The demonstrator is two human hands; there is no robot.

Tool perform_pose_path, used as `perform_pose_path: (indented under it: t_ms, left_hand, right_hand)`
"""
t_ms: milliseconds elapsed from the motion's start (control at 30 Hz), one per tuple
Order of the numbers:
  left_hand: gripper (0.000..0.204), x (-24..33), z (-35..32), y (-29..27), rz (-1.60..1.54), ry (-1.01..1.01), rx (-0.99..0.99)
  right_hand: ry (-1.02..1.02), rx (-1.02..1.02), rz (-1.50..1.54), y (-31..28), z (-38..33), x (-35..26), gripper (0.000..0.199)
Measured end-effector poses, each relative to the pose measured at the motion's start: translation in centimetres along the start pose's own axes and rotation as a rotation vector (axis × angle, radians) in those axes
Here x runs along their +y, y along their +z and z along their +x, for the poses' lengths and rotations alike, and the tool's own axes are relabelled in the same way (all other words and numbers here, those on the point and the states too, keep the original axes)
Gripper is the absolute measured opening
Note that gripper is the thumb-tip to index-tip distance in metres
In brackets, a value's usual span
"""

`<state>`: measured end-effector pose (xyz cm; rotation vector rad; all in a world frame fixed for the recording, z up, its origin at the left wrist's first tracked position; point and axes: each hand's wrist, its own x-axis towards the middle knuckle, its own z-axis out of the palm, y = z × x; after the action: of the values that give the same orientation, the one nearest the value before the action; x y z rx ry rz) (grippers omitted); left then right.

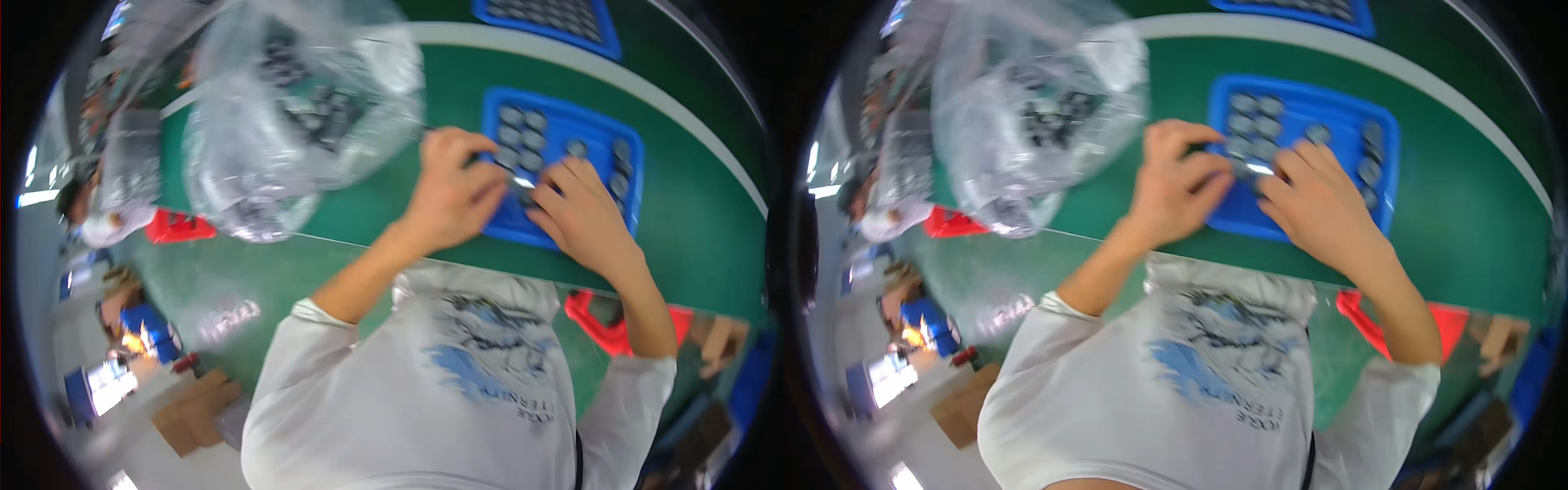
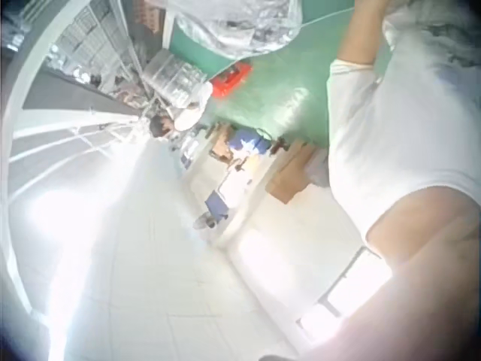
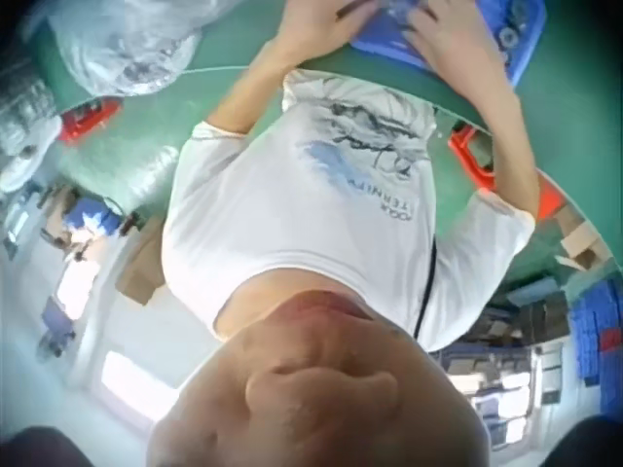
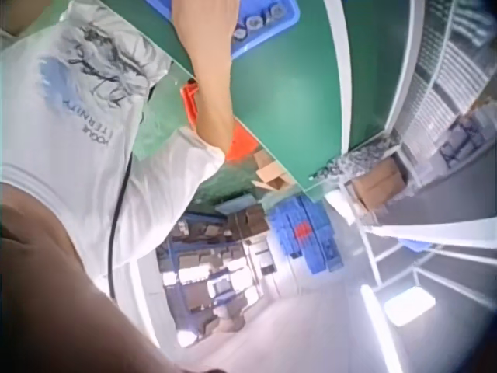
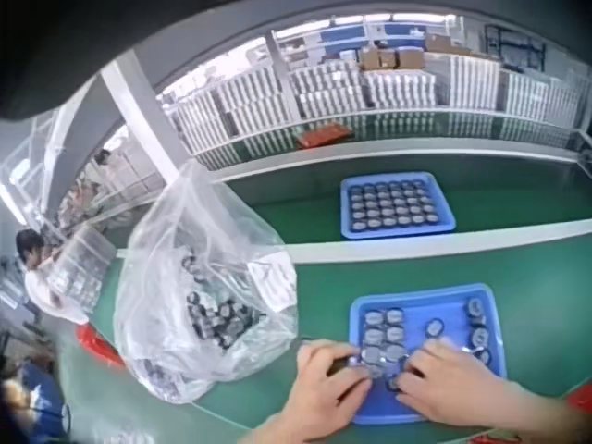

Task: Sort small circular electronic components from a plastic bag into a segmented blue tray.

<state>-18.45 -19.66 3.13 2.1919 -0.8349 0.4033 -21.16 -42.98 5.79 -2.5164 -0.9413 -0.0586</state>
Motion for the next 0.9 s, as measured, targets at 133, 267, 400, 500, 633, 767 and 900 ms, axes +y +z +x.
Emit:
perform_pose_path:
  t_ms: [133, 267, 400, 500, 633, 767, 900]
  left_hand:
    - [0.018, -0.6, -0.8, 0.8, 0.055, -0.045, -0.003]
    - [0.018, -0.2, -1.0, 1.8, 0.013, -0.051, 0.003]
    - [0.016, -0.1, -1.4, 2.0, -0.043, -0.072, 0.000]
    - [0.017, -0.1, -1.4, 2.0, -0.034, -0.061, -0.004]
    - [0.019, 0.0, -1.2, 1.8, -0.022, -0.076, -0.035]
    - [0.020, -0.1, -1.1, 1.8, 0.005, -0.076, -0.057]
    - [0.022, -0.1, -0.3, 1.4, -0.016, -0.078, -0.072]
  right_hand:
    - [0.014, 0.034, -0.023, 1.4, 0.4, 0.6, 0.023]
    - [0.020, 0.076, -0.051, 1.7, -0.3, 0.9, 0.022]
    - [0.025, 0.122, -0.050, 1.9, -0.4, 0.9, 0.023]
    - [0.030, 0.132, -0.041, 2.1, -0.3, 1.0, 0.022]
    - [0.029, 0.115, -0.044, 1.5, -0.3, 1.0, 0.023]
    - [0.095, 0.206, 0.004, -1.0, -1.0, 2.9, 0.026]
    - [0.222, 0.092, -0.061, -3.0, -1.5, 6.0, 0.031]
